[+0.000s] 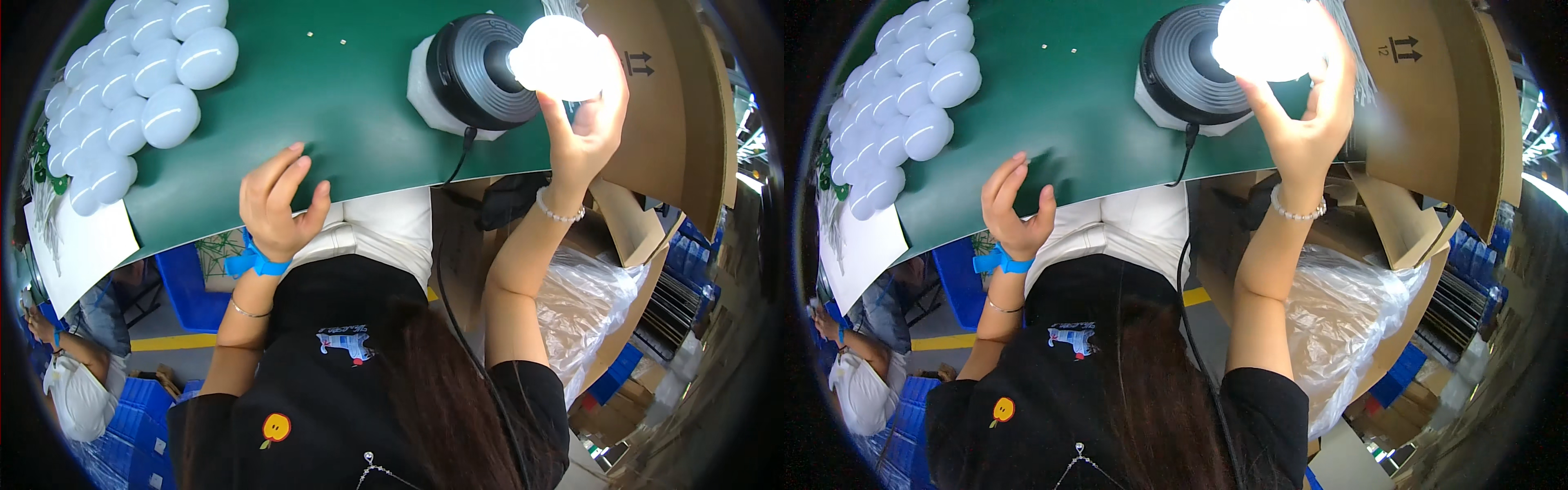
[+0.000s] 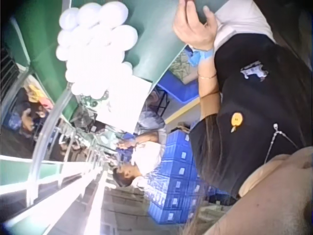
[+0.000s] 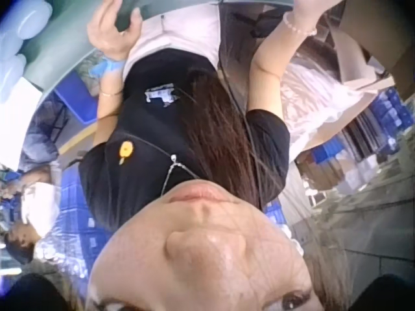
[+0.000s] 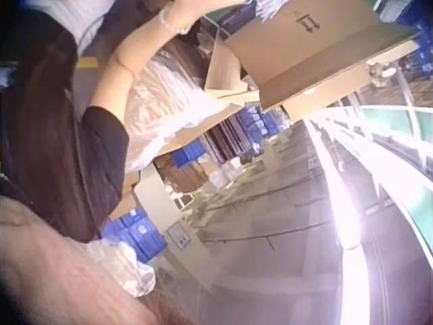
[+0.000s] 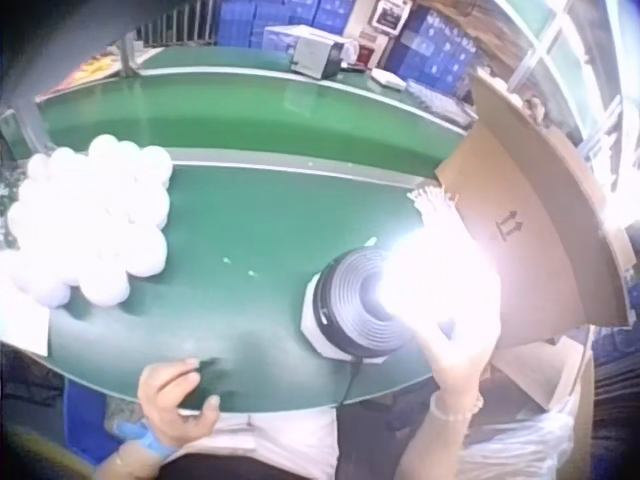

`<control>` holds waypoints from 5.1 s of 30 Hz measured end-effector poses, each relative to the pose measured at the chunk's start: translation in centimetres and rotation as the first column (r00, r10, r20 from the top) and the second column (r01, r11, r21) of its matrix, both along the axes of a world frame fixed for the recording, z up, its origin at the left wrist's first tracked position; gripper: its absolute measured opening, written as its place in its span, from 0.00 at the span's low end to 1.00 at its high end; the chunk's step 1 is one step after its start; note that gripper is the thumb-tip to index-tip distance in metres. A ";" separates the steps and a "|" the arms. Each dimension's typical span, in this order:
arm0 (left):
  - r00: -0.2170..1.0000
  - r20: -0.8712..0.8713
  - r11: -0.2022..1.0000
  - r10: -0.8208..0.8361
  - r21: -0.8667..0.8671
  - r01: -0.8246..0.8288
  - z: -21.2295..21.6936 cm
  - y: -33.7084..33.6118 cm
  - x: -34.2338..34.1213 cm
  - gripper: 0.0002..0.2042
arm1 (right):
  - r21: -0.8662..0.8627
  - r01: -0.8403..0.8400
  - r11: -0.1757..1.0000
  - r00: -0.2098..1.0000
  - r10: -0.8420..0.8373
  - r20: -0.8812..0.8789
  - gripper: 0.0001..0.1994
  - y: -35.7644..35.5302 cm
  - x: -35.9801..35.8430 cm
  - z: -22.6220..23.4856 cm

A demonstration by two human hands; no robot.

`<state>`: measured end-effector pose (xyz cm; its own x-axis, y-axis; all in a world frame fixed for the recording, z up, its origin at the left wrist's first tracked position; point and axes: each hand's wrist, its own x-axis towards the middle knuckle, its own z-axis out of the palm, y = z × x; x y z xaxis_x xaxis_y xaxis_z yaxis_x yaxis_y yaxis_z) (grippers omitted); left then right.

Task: The recorder is testing LED light bulbs by placing them on a testing fixture on a production assembly line.

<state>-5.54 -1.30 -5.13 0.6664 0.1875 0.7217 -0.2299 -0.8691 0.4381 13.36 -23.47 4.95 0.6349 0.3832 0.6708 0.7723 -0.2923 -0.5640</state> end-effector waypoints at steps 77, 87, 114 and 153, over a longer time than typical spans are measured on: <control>0.996 -0.044 0.995 -0.082 0.059 0.084 -0.1 0.3 -0.6 0.19 | -0.237 0.158 0.959 0.930 -0.064 0.361 0.37 -0.4 -0.4 0.4; 0.993 -0.078 0.994 -0.092 0.050 0.096 0.1 0.2 -0.8 0.19 | 0.021 0.007 1.000 0.976 -0.011 0.218 0.40 1.1 2.2 -1.6; 0.992 -0.078 0.994 -0.097 0.035 0.100 0.0 0.0 -0.6 0.20 | 0.188 -0.082 0.979 0.996 0.077 0.034 0.42 1.6 1.4 -2.1; 0.990 -0.085 0.993 -0.110 0.029 0.113 0.1 0.1 -0.7 0.20 | -0.103 0.123 0.987 0.992 -0.124 -0.008 0.36 -0.9 -0.1 -0.7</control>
